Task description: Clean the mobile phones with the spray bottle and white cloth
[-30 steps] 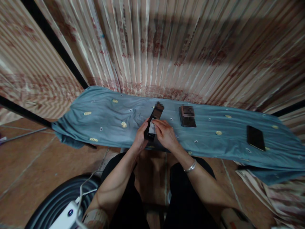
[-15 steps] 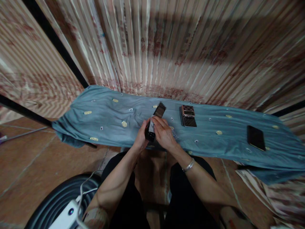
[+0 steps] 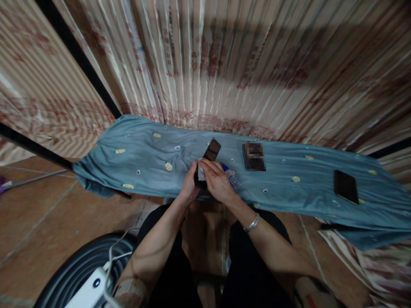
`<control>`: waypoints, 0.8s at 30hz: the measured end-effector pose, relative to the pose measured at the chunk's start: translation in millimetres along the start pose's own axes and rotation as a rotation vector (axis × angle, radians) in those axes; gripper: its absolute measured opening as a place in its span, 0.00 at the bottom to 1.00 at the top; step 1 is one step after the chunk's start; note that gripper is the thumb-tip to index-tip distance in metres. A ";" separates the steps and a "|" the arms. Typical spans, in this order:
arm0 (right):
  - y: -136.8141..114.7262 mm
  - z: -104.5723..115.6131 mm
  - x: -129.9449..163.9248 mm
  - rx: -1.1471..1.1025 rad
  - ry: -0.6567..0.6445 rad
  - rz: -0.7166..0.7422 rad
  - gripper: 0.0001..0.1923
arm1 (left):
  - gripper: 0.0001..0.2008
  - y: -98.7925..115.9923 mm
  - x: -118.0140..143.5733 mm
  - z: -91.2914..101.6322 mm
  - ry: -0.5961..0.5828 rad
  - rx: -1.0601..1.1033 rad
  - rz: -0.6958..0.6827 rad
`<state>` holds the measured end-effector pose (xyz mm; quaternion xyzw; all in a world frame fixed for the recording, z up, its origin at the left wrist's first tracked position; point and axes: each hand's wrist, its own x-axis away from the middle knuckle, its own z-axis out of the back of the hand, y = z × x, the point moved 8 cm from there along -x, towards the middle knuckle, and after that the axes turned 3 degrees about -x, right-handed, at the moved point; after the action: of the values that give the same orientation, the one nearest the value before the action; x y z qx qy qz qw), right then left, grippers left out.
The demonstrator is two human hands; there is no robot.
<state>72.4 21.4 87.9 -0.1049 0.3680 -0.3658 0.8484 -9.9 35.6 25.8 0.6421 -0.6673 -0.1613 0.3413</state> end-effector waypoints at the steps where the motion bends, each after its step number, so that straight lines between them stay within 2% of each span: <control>1: 2.4 1.7 -0.7 0.009 0.011 -0.010 0.25 | 0.12 0.1 0.9 -1.7 -0.011 -0.001 -0.005; 5: 10.7 8.1 -2.5 0.043 0.048 -0.045 0.24 | 0.10 1.2 5.1 -7.6 -0.061 -0.019 -0.029; 11: 7.4 5.0 -1.5 0.021 0.016 -0.024 0.23 | 0.10 5.9 4.0 -1.3 -0.035 -0.079 -0.069; 18: -14.9 -8.0 2.5 0.021 -0.021 0.047 0.23 | 0.19 3.1 -4.5 11.8 0.109 -0.008 0.018; 22: -29.4 -18.6 3.5 -0.010 -0.046 0.090 0.22 | 0.25 6.7 -7.0 13.2 0.066 0.046 0.021; 24: -36.3 -24.6 3.1 -0.028 -0.058 0.121 0.22 | 0.25 8.3 -9.3 20.8 0.074 0.072 0.027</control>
<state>36.9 -4.2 85.0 -0.1048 0.3537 -0.3055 0.8778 -30.4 41.0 14.0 0.6504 -0.6681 -0.1088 0.3448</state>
